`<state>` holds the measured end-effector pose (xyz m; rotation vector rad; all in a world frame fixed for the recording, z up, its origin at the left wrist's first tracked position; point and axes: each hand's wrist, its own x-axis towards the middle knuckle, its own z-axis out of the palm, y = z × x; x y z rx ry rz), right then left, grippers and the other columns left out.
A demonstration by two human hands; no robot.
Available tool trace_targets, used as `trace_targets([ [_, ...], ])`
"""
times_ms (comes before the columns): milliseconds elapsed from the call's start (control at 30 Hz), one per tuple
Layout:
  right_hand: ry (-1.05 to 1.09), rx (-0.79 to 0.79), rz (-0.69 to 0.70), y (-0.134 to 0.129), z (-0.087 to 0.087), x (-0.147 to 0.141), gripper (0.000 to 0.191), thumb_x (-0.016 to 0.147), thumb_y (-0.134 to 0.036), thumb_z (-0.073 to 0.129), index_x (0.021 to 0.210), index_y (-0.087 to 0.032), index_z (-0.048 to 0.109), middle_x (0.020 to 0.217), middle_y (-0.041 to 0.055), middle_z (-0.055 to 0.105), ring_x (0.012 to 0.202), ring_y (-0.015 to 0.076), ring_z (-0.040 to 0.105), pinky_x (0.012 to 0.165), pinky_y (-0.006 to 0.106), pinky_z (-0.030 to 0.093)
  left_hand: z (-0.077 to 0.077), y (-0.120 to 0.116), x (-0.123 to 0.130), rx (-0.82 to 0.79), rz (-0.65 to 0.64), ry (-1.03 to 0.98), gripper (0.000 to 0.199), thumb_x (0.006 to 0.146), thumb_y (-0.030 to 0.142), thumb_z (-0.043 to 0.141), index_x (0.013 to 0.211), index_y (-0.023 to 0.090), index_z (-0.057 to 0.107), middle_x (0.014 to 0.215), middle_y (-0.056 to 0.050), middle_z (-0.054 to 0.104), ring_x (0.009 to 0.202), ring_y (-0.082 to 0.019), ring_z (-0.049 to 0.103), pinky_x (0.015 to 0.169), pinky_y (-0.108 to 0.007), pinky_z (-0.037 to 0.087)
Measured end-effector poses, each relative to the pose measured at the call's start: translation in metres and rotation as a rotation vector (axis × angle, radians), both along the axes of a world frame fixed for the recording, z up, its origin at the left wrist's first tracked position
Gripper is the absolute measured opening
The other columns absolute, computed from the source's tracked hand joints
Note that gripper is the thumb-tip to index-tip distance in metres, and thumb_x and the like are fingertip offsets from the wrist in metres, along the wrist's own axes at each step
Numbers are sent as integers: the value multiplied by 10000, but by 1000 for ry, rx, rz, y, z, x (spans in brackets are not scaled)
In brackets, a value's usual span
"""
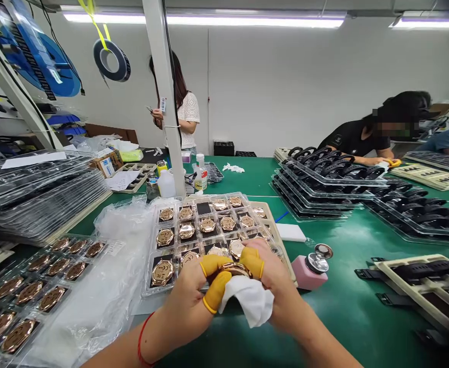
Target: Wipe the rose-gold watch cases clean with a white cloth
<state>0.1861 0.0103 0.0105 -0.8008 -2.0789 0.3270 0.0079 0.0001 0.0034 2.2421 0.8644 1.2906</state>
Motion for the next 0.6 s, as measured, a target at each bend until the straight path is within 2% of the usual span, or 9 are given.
trace_targets([
  [33, -18, 68, 4, 2, -3, -2, 281, 870, -325, 502, 619, -198, 502, 637, 27, 528, 645, 173, 489, 722, 366, 449, 0, 0, -1, -20, -21, 27, 172, 942, 316, 483, 927, 224, 627, 847, -15, 700, 729, -152, 634, 654, -241, 496],
  [100, -9, 95, 11, 6, -7, -3, 282, 892, -290, 453, 625, -211, 495, 636, 22, 523, 656, 175, 498, 754, 359, 453, -2, 0, -3, -56, -64, 56, 187, 954, 323, 450, 947, 224, 608, 867, -20, 688, 746, -155, 626, 666, -245, 492],
  [167, 4, 12, 38, 7, -7, -2, 280, 912, -295, 423, 656, -218, 510, 686, 33, 553, 707, 184, 525, 738, 335, 464, -4, 0, -5, -104, -76, 22, 234, 969, 353, 408, 957, 214, 597, 879, -40, 672, 762, -162, 613, 665, -253, 489],
  [233, 19, -79, 103, 5, -3, -1, 276, 910, -338, 429, 682, -216, 524, 710, 41, 568, 706, 185, 533, 680, 317, 472, -8, 1, -6, -209, -91, -72, 299, 978, 406, 374, 959, 198, 587, 780, -44, 636, 678, -148, 577, 589, -237, 470],
  [333, 80, -160, 224, -1, 5, 0, 275, 888, -397, 485, 699, -211, 557, 691, 34, 592, 661, 176, 547, 622, 295, 464, -12, 1, 0, -467, -223, -252, 368, 962, 495, 376, 952, 179, 564, 607, 6, 508, 466, -85, 418, 406, -177, 356],
  [400, 145, -192, 276, -4, 6, -2, 259, 868, -407, 544, 701, -211, 576, 696, 28, 617, 660, 169, 568, 622, 277, 465, -15, 1, 6, -595, -327, -350, 412, 941, 551, 387, 923, 170, 543, 573, 36, 441, 400, -55, 310, 347, -159, 282],
  [433, 168, -202, 275, -5, 4, -4, 237, 854, -399, 575, 708, -211, 579, 703, 26, 621, 662, 166, 572, 625, 270, 465, -17, 1, 9, -616, -346, -382, 430, 932, 570, 389, 921, 167, 538, 578, 39, 439, 399, -52, 305, 345, -156, 284],
  [500, 177, -183, 195, -6, -2, -9, 197, 831, -372, 618, 730, -207, 573, 725, 31, 619, 668, 165, 563, 623, 269, 459, -20, 2, 11, -538, -284, -387, 433, 935, 564, 387, 923, 163, 552, 625, 15, 503, 455, -71, 402, 412, -171, 376],
  [600, 128, -19, 7, -3, -12, -15, 189, 836, -339, 594, 719, -199, 543, 700, 37, 584, 643, 165, 505, 586, 283, 416, -22, 6, 5, -224, -62, -262, 308, 959, 439, 428, 925, 177, 587, 791, -38, 634, 667, -129, 567, 621, -227, 484],
])
